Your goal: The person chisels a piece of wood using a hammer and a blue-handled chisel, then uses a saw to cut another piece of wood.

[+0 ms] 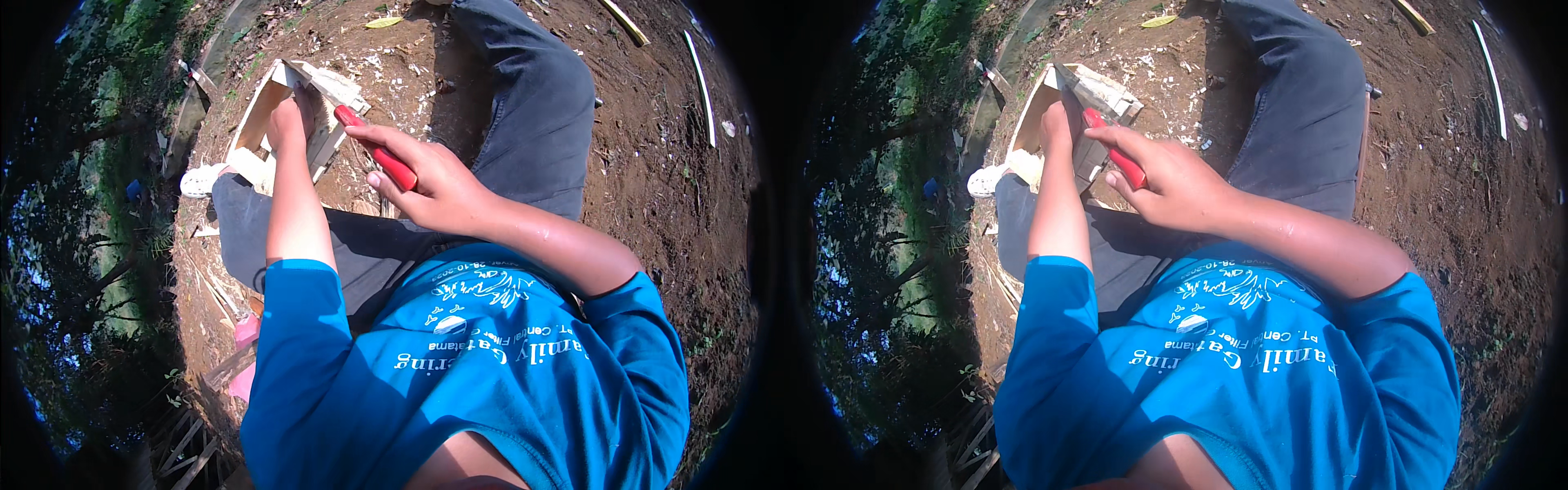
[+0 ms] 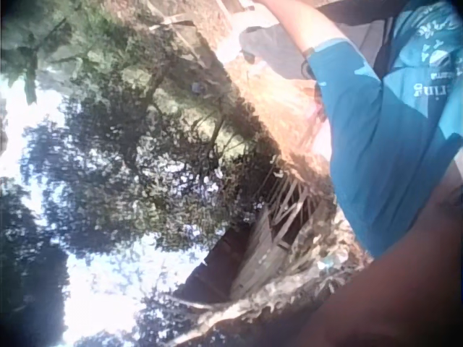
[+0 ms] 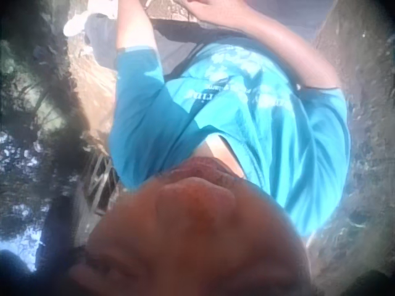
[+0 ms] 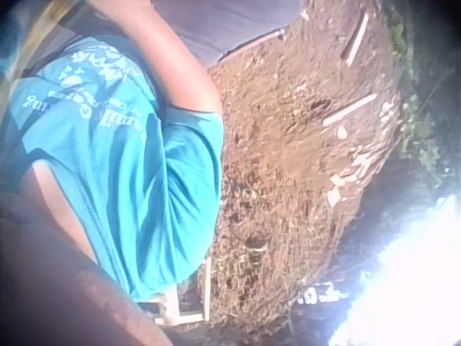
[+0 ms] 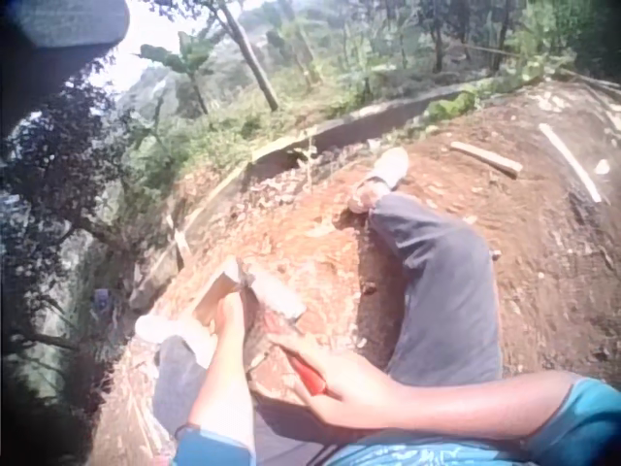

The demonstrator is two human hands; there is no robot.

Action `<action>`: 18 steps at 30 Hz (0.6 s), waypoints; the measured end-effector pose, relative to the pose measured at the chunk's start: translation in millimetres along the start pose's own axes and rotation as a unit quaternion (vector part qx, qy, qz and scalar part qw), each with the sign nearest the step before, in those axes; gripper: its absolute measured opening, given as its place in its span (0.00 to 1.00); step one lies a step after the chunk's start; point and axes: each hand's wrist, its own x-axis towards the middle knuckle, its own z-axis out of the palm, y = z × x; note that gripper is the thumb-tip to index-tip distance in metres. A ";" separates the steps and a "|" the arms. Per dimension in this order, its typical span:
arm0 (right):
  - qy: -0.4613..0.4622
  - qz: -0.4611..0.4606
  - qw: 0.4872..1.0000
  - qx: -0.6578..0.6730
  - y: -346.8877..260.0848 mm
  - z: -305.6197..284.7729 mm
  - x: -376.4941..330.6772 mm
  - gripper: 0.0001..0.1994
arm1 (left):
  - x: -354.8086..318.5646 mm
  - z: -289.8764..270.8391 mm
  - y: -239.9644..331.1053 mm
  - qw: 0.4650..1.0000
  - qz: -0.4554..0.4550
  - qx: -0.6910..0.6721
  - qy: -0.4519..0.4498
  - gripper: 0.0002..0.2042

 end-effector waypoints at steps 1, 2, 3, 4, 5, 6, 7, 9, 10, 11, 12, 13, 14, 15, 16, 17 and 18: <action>0.027 -0.008 1.000 -0.001 10.1 -2.6 -0.8 0.27 | 2.7 -2.1 -0.3 1.000 -0.006 -0.002 0.000 0.37; 0.045 -0.005 0.999 -0.008 17.2 -5.9 -2.5 0.27 | 2.7 -2.2 -0.4 1.000 -0.010 -0.013 -0.003 0.37; 0.048 0.025 0.999 0.007 15.3 -9.5 -1.8 0.28 | 3.3 -3.1 1.3 1.000 -0.014 -0.026 -0.005 0.37; 0.055 0.019 0.998 -0.009 18.0 -7.6 0.3 0.28 | 4.3 -2.0 0.2 1.000 -0.018 -0.010 -0.002 0.38; 0.063 0.013 0.998 -0.024 20.7 -5.5 2.4 0.29 | 7.3 -1.1 1.2 0.999 -0.033 -0.012 0.002 0.32; 0.042 0.039 0.998 -0.021 16.4 -4.6 4.0 0.29 | 9.6 3.9 -5.8 0.999 -0.034 -0.004 0.011 0.27; 0.021 0.063 0.998 -0.019 8.3 -6.8 6.4 0.29 | 8.2 4.2 -11.0 0.999 -0.036 0.003 0.021 0.22; 0.010 0.074 0.997 -0.023 3.6 -8.2 2.7 0.29 | 2.3 3.3 -6.7 0.997 -0.065 -0.025 0.023 0.17; 0.021 0.058 0.998 -0.026 8.9 -7.2 -4.4 0.29 | 0.2 3.9 -2.1 0.997 -0.070 -0.032 0.027 0.17; 0.031 0.044 0.998 -0.026 14.2 -6.7 -11.4 0.29 | -3.8 4.2 2.3 0.996 -0.077 -0.031 0.042 0.17; 0.041 0.062 0.997 -0.019 19.4 -9.0 -18.5 0.30 | -6.4 -0.4 15.2 0.997 -0.066 -0.026 0.016 0.19; 0.031 0.073 0.997 -0.001 23.7 -9.5 -24.5 0.30 | -13.3 -0.4 11.7 0.998 -0.054 -0.016 0.031 0.23; 0.020 0.068 0.997 0.005 25.2 -11.4 -27.3 0.30 | -16.8 1.4 5.5 0.996 -0.061 -0.014 0.060 0.28; 0.017 0.070 0.997 0.006 27.0 -15.4 -32.2 0.30 | -19.2 6.0 7.2 0.995 -0.057 -0.014 0.082 0.33; 0.017 0.109 0.993 0.040 28.0 -17.0 -36.4 0.30 | -24.1 9.6 6.7 0.995 -0.053 -0.015 0.088 0.33; 0.008 0.112 0.993 0.022 26.2 -20.1 -40.5 0.30 | -29.5 11.6 5.3 0.994 -0.048 -0.015 0.093 0.33; 0.016 0.123 0.992 0.005 28.3 -24.2 -45.5 0.30 | -34.1 11.5 7.9 0.993 -0.034 -0.016 0.108 0.33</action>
